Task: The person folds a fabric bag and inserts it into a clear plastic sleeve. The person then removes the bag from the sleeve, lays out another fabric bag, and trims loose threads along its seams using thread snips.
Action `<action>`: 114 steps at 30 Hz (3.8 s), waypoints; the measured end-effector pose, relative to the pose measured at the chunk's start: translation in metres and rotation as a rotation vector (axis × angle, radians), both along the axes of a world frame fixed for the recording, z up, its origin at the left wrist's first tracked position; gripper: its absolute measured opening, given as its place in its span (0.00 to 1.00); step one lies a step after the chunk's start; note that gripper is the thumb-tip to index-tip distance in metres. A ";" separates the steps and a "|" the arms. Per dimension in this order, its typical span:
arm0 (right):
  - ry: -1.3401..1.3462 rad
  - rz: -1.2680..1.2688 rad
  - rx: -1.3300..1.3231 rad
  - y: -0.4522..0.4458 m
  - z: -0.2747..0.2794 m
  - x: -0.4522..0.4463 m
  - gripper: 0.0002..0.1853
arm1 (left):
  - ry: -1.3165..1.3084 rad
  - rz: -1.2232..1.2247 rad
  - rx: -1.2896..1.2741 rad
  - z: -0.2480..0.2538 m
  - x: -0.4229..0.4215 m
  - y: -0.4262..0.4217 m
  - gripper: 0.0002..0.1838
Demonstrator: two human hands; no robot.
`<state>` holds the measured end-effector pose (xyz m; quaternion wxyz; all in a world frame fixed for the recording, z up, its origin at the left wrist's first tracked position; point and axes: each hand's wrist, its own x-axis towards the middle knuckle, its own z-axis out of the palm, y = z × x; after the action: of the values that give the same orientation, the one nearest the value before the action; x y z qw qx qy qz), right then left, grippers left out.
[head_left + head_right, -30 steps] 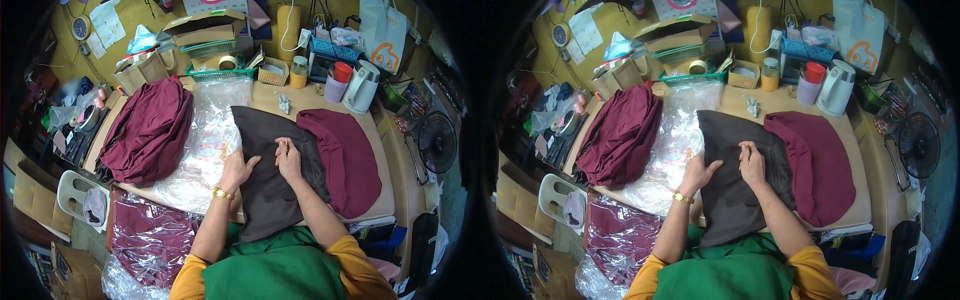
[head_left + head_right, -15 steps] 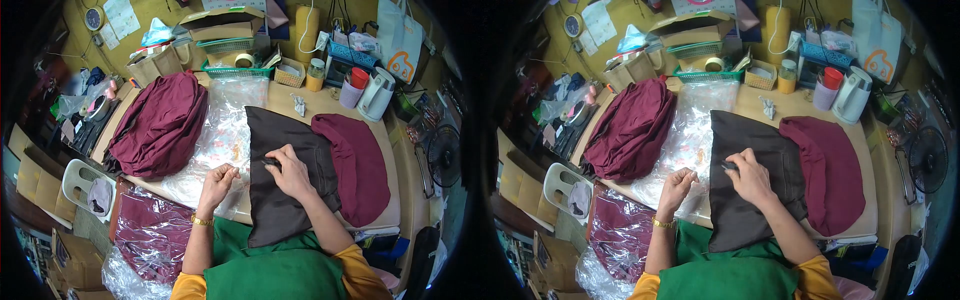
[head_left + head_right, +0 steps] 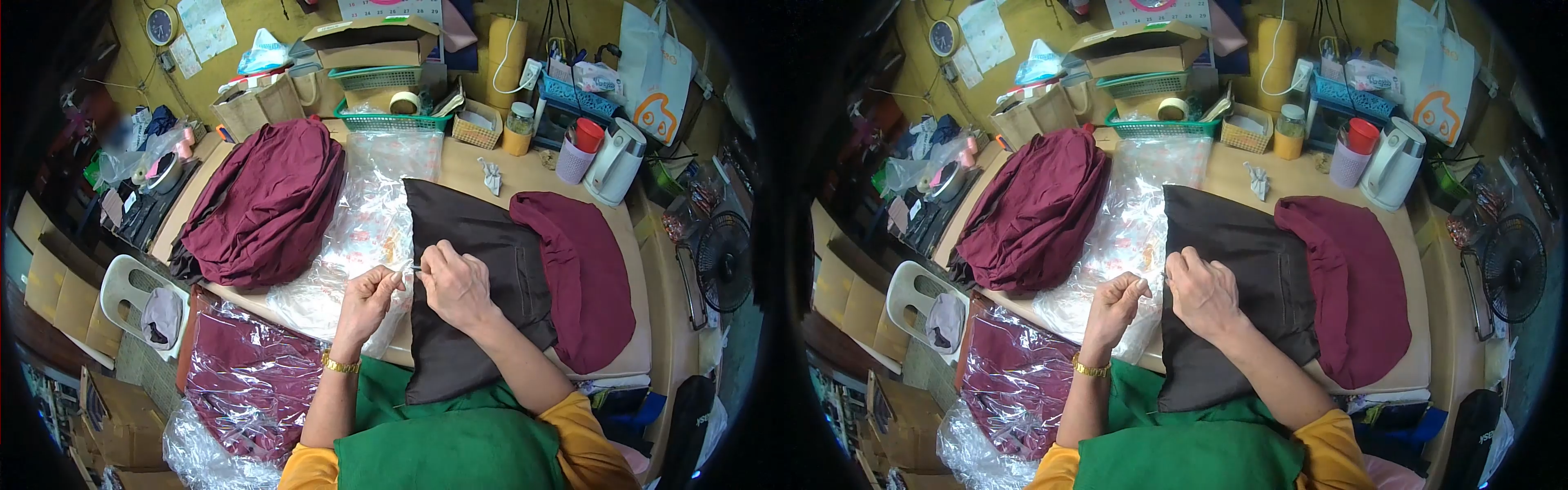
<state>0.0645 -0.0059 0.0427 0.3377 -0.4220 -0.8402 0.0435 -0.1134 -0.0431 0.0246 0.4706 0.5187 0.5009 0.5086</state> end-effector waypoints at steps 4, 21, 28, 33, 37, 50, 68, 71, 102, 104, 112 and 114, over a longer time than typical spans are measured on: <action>0.151 -0.048 -0.125 0.002 0.001 0.004 0.12 | -0.075 0.040 0.069 -0.011 0.002 0.002 0.15; 0.312 -0.075 -0.133 0.003 -0.008 0.009 0.14 | -0.430 0.024 0.093 -0.030 -0.004 0.010 0.13; 0.221 -0.054 -0.228 -0.005 -0.002 0.019 0.15 | -0.632 0.087 0.009 -0.024 0.011 0.008 0.12; 0.060 0.031 -0.037 -0.005 0.004 0.004 0.12 | -0.497 0.056 0.128 -0.033 0.005 0.009 0.12; -0.031 0.033 0.050 -0.001 -0.003 -0.005 0.10 | -0.345 0.154 0.159 -0.026 0.010 0.006 0.12; -0.111 0.033 -0.033 -0.010 0.008 -0.002 0.07 | -0.486 0.049 0.129 -0.024 0.009 0.008 0.12; 0.436 -0.177 -0.223 0.053 -0.081 0.036 0.14 | 0.545 -0.079 -0.051 -0.031 0.010 -0.001 0.20; 0.476 -0.204 -0.270 0.056 -0.085 0.037 0.14 | 0.542 -0.053 -0.072 -0.032 0.004 0.000 0.20; 0.011 0.075 -0.073 -0.014 0.004 -0.005 0.18 | 0.135 0.027 0.107 -0.010 0.004 -0.013 0.21; 0.031 0.061 -0.102 -0.020 0.014 -0.001 0.18 | 0.183 0.072 0.117 -0.015 0.000 -0.011 0.21; -0.003 0.115 -0.114 -0.024 0.017 -0.003 0.19 | 0.161 0.039 0.092 -0.010 0.005 -0.012 0.21; -0.014 0.110 -0.130 -0.021 0.011 -0.005 0.18 | 0.143 0.029 0.068 -0.009 0.002 -0.013 0.22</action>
<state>0.0591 -0.0269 0.0539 0.3006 -0.3965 -0.8599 0.1137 -0.1119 -0.0561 0.0155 0.4081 0.5621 0.5232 0.4937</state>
